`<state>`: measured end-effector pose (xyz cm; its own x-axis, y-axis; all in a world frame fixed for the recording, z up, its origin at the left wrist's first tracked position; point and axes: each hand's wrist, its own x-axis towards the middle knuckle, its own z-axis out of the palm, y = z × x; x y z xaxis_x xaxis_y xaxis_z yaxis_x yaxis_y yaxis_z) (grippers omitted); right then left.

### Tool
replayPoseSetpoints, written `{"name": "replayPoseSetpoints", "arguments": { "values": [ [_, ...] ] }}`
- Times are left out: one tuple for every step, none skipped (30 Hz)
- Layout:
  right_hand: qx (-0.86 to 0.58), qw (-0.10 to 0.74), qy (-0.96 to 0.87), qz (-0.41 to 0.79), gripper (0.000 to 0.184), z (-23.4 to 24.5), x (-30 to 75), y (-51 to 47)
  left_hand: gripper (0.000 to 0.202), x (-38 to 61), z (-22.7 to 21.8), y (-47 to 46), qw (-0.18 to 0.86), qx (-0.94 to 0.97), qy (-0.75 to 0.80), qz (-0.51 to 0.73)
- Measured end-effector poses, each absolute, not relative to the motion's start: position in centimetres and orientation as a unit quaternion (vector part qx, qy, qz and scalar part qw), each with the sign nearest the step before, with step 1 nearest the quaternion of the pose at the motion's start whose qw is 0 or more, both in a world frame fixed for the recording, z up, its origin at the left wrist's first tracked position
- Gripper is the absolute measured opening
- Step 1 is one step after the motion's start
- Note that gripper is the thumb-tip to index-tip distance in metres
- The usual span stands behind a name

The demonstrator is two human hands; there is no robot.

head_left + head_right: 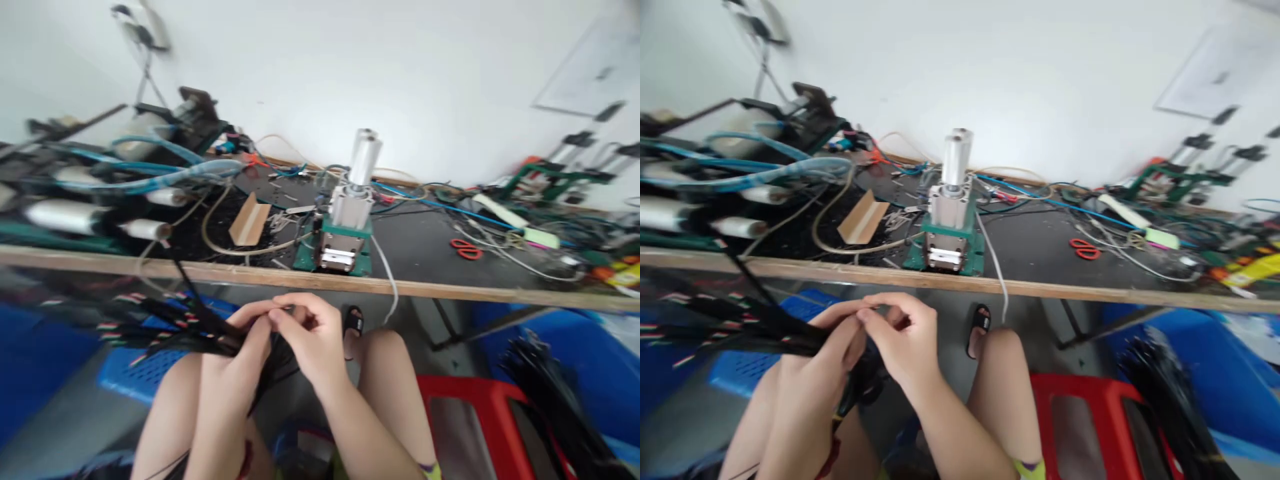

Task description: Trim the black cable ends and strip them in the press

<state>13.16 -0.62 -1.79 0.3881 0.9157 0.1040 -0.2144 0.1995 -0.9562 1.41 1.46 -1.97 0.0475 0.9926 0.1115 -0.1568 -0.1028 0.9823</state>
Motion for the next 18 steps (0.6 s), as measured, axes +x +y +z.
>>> {"name": "replayPoseSetpoints", "arguments": {
  "values": [
    [-0.472,0.674,-0.358,0.441,0.042,-1.7,13.6,-0.2,0.013,1.4,-2.0,1.6,0.542,0.493,0.398,0.552],
    [-0.463,0.667,-0.349,0.469,0.052,-1.6,14.0,0.2,0.016,1.5,-2.1,1.8,0.557,0.489,0.38,0.553],
    [-0.452,0.657,-0.341,0.497,0.061,-1.6,14.5,0.6,0.017,1.5,-2.1,1.9,0.573,0.48,0.373,0.55],
    [-0.44,0.645,-0.338,0.525,0.069,-1.6,14.9,1.0,0.018,1.5,-2.2,1.9,0.585,0.473,0.368,0.546],
    [-0.429,0.628,-0.341,0.553,0.075,-1.6,15.2,1.2,0.02,1.4,-2.2,1.9,0.594,0.468,0.365,0.543],
    [-0.419,0.608,-0.348,0.577,0.078,-1.5,15.5,1.2,0.021,1.4,-2.2,2.0,0.599,0.465,0.365,0.54],
    [-0.414,0.588,-0.36,0.594,0.079,-1.5,15.9,0.9,0.022,1.3,-2.2,2.0,0.599,0.465,0.367,0.539],
    [-0.416,0.568,-0.378,0.602,0.078,-1.4,16.4,0.3,0.024,1.2,-2.2,2.0,0.595,0.467,0.371,0.539],
    [-0.427,0.546,-0.406,0.596,0.076,-1.2,17.2,-0.7,0.026,1.1,-2.3,2.1,0.587,0.469,0.377,0.541],
    [-0.449,0.523,-0.443,0.574,0.07,-1.0,18.3,-2.0,0.027,1.0,-2.3,2.2,0.578,0.469,0.384,0.547],
    [-0.482,0.498,-0.484,0.535,0.062,-0.5,19.9,-3.4,0.026,0.9,-2.4,2.3,0.568,0.467,0.391,0.554],
    [-0.527,0.466,-0.53,0.475,0.052,0.1,22.1,-4.8,0.025,0.8,-2.5,2.3,0.559,0.462,0.4,0.561],
    [-0.585,0.43,-0.562,0.397,0.042,0.8,24.8,-6.1,0.024,0.8,-2.5,2.4,0.552,0.456,0.408,0.566],
    [-0.654,0.399,-0.563,0.31,0.039,1.7,27.9,-6.9,0.023,0.7,-2.5,2.4,0.546,0.452,0.416,0.569],
    [-0.735,0.373,-0.524,0.215,0.04,2.6,31.3,-7.1,0.022,0.7,-2.5,2.4,0.544,0.45,0.424,0.568],
    [-0.82,0.345,-0.442,0.112,0.046,3.7,34.8,-6.8,0.022,0.7,-2.5,2.4,0.542,0.453,0.431,0.561],
    [-0.86,0.334,-0.383,0.051,0.053,4.6,38.1,-5.9,0.022,0.7,-2.4,2.4,0.541,0.459,0.438,0.553],
    [-0.879,0.323,-0.351,0.017,0.056,5.4,41.2,-4.6,0.022,0.7,-2.4,2.4,0.539,0.465,0.443,0.545]
  ]
}}
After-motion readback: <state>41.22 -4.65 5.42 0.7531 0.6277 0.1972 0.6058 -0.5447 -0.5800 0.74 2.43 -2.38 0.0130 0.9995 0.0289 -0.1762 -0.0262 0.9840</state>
